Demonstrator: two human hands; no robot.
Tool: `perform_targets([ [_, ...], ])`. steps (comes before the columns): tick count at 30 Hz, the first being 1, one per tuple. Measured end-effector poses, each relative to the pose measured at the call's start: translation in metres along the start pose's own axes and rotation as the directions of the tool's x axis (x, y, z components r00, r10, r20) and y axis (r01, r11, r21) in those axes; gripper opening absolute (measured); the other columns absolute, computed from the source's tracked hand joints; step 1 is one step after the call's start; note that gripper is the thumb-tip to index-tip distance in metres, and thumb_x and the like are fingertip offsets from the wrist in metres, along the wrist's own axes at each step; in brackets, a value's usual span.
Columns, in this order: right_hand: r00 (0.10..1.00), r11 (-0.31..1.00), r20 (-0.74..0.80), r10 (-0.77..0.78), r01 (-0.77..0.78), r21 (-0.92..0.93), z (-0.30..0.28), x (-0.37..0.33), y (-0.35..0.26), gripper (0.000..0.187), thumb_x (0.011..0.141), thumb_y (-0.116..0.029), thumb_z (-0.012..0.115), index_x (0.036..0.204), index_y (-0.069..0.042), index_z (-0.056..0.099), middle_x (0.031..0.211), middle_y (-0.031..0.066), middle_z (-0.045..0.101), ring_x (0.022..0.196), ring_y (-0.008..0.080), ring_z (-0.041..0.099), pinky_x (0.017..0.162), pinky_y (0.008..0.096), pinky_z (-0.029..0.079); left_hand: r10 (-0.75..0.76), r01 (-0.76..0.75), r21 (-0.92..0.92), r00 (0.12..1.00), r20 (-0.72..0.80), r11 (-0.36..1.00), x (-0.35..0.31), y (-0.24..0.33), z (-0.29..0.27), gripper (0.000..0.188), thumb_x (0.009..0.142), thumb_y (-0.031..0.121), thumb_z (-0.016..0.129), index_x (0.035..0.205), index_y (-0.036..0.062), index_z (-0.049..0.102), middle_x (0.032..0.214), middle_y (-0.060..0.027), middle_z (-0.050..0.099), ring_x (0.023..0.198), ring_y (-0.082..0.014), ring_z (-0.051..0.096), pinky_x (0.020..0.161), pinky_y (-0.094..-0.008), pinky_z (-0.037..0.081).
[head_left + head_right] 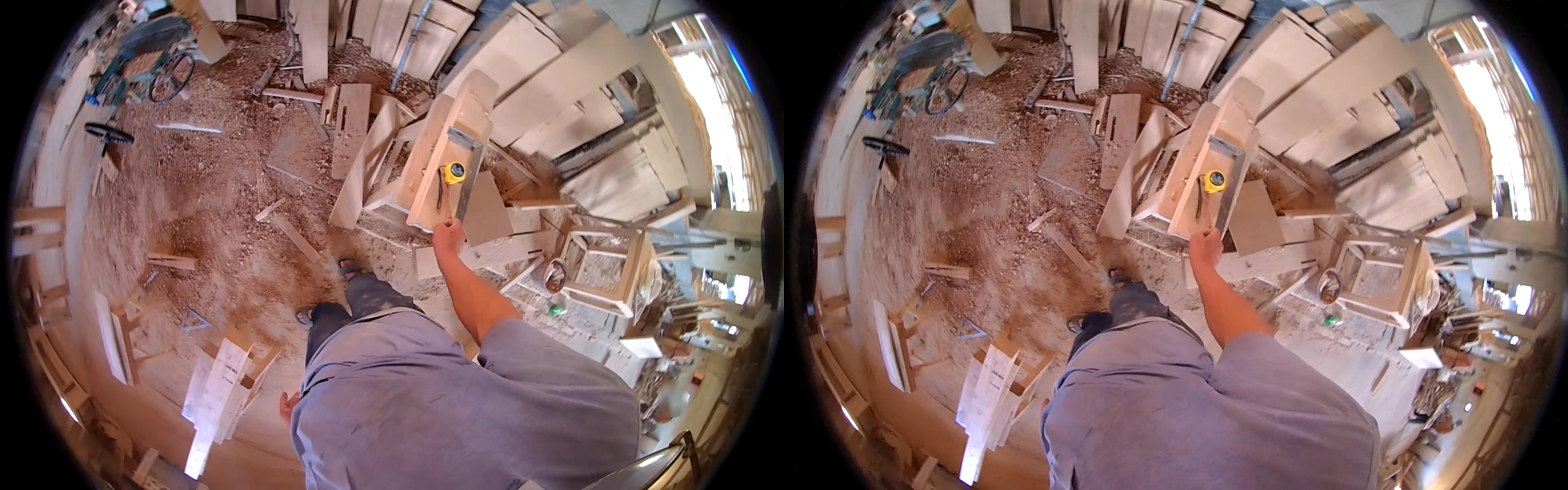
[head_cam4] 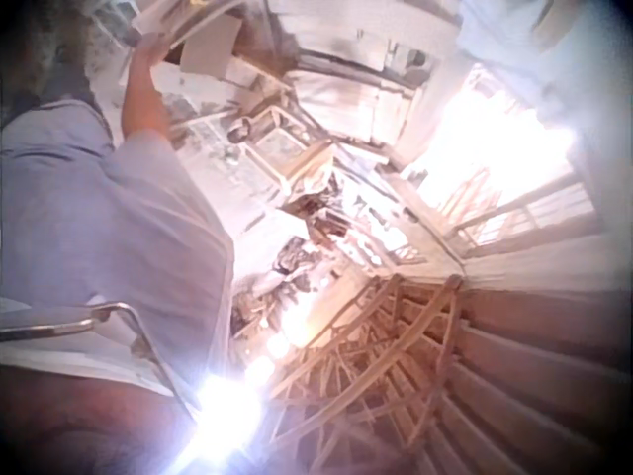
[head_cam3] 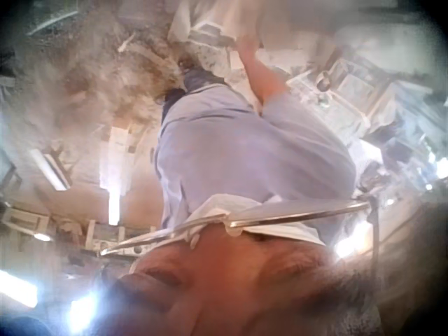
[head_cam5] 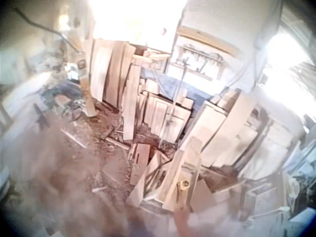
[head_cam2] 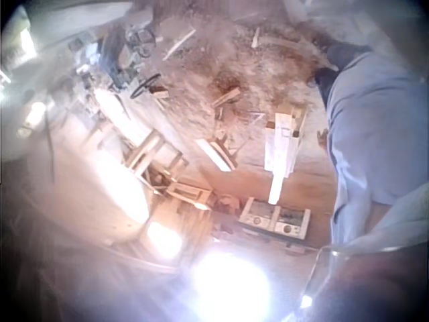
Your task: The person uses a metal square and a pencil to mark measurements on a wooden plank. They repeatedly position the square, draw lines, and adjust the plank's position on the workbench.
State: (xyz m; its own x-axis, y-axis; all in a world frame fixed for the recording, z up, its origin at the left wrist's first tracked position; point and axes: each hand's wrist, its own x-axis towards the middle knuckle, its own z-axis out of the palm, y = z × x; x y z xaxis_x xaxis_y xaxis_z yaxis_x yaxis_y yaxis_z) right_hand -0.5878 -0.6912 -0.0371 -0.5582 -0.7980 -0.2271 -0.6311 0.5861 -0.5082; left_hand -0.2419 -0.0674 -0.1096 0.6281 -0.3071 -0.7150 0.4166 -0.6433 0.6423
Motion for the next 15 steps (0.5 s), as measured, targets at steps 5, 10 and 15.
perform_targets([
  [5, 0.990, 0.992, 0.059, 0.126, -0.127, 0.016, -0.025, 0.012, -0.027, 0.024, 0.076, -0.021, 0.061, 0.095, -0.006, 0.062, 0.103, 0.0178, 0.067, 0.100, 0.0373, 0.063, 0.085, 0.0450, 0.049, -0.047, 0.047, 0.176, 0.999, -0.008, 0.983, -0.004, 0.060, 0.033, 0.051, 0.098, 0.035, 0.048, 0.131, -0.0034, 0.054, 0.100, -0.0212, 0.071, 0.087, -0.0259, 0.069, 0.078, -0.0394, 0.055],
  [10, 0.999, 0.979, -0.028, -0.021, 0.015, -0.204, -0.014, 0.052, -0.011, 0.044, 0.076, -0.023, 0.063, 0.114, -0.004, 0.053, 0.124, 0.0209, 0.056, 0.117, 0.0400, 0.053, 0.095, 0.0466, 0.044, -0.054, 0.049, 0.249, 0.998, 0.013, 0.967, -0.004, 0.088, 0.054, 0.051, 0.098, 0.035, 0.049, 0.131, -0.0036, 0.054, 0.099, -0.0211, 0.071, 0.087, -0.0257, 0.069, 0.078, -0.0393, 0.055],
  [15, 0.988, 0.973, 0.151, -0.029, 0.063, -0.224, -0.020, 0.064, -0.014, 0.051, 0.082, -0.023, 0.062, 0.124, 0.001, 0.046, 0.126, 0.0246, 0.055, 0.118, 0.0414, 0.055, 0.098, 0.0465, 0.046, -0.056, 0.052, 0.277, 0.998, 0.009, 0.959, -0.005, 0.096, 0.060, 0.051, 0.098, 0.034, 0.050, 0.131, -0.0037, 0.054, 0.099, -0.0209, 0.071, 0.087, -0.0255, 0.069, 0.078, -0.0392, 0.055],
])
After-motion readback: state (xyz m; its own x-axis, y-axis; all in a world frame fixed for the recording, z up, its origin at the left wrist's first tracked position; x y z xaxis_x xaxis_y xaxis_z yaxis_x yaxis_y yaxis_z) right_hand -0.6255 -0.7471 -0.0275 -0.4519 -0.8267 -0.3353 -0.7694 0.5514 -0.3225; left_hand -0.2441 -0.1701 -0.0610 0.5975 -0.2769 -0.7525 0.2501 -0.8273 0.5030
